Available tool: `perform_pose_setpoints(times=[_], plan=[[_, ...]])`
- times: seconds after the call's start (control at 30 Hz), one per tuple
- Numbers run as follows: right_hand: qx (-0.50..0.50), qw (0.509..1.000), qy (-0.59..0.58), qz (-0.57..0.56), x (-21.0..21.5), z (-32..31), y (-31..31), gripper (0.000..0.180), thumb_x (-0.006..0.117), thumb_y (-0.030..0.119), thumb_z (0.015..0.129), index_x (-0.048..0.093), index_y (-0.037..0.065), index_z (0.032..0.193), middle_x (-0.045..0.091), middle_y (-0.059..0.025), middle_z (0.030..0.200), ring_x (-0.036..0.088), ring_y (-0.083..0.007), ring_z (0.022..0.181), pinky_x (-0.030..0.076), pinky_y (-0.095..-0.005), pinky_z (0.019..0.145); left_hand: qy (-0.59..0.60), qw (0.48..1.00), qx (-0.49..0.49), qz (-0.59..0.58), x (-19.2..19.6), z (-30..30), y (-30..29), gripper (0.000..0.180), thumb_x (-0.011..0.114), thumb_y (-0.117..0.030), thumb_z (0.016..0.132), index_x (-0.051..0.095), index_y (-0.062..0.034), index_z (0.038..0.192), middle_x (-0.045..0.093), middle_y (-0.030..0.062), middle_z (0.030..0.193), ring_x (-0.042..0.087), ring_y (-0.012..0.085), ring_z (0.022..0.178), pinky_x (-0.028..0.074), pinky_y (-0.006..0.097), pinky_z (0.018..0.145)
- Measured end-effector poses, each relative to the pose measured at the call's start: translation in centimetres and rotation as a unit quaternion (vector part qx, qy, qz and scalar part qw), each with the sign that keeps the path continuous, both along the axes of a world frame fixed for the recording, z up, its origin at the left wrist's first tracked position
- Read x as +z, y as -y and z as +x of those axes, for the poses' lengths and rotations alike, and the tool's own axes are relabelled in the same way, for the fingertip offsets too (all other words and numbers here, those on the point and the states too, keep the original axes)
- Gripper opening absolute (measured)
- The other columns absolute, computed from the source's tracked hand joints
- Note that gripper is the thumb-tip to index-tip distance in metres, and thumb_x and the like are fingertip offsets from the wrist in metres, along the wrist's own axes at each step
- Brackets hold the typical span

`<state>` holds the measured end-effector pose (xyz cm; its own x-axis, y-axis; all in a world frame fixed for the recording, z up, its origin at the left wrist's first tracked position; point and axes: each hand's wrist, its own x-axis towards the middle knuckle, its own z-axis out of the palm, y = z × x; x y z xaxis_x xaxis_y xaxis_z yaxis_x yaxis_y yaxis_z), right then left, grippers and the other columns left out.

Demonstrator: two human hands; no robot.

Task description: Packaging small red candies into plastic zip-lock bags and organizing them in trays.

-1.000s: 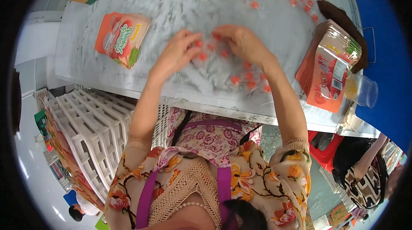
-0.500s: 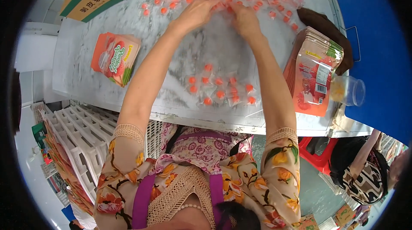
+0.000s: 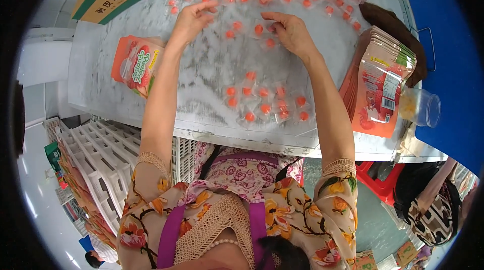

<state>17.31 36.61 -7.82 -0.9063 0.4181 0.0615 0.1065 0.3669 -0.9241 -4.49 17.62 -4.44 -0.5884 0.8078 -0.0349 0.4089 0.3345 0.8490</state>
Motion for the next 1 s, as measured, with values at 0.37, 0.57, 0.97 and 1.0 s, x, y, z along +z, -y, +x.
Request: perform_pose_setpoints(times=[0.37, 0.57, 0.97, 1.0], plan=[[-0.012, 0.996, -0.012, 0.086, -0.4, 0.5, 1.0, 0.041, 0.049, -0.004, 0.089, 0.063, 0.006, 0.126, 0.068, -0.0068, 0.102, 0.061, -0.0133, 0.084, 0.05, -0.0265, 0.081, -0.282, 0.959, -0.03, 0.025, -1.6, -0.5, -3.8, 0.053, 0.071, 0.005, 0.074, 0.066, -0.0153, 0.123, 0.063, 0.0167, 0.113, 0.062, 0.0342, 0.101, 0.05, 0.039, 0.089], [-0.065, 0.982, -0.031, 0.173, 1.9, 4.2, 1.8, 0.038, 0.056, -0.002, 0.088, 0.063, 0.007, 0.125, 0.069, -0.012, 0.111, 0.068, -0.0192, 0.091, 0.054, -0.0307, 0.081, -0.443, 0.886, -0.087, 0.107, -3.8, -2.2, -6.7, 0.033, 0.062, -0.003, 0.079, 0.068, -0.0081, 0.112, 0.062, 0.0232, 0.104, 0.057, 0.0403, 0.107, 0.049, 0.047, 0.09], [-0.651, 0.687, -0.058, 0.319, 27.7, 44.1, 15.6, 0.027, 0.053, 0.005, 0.097, 0.055, 0.001, 0.124, 0.07, -0.0113, 0.096, 0.069, -0.0167, 0.082, 0.055, -0.0304, 0.074, -0.445, 0.885, -0.132, -0.047, -6.1, -6.6, -6.3, 0.045, 0.059, -0.003, 0.079, 0.054, 0.0052, 0.123, 0.054, 0.0296, 0.124, 0.05, 0.044, 0.118, 0.04, 0.045, 0.102], [-0.734, 0.535, -0.045, 0.416, 30.6, 50.2, 17.4, 0.027, 0.052, 0.013, 0.1, 0.053, 0.0, 0.123, 0.07, -0.0127, 0.087, 0.068, -0.0153, 0.074, 0.055, -0.0299, 0.067, -0.452, 0.879, -0.151, 0.004, -7.5, -8.5, -7.0, 0.048, 0.059, -0.002, 0.076, 0.053, 0.0066, 0.122, 0.055, 0.0298, 0.121, 0.05, 0.045, 0.116, 0.04, 0.045, 0.101]])
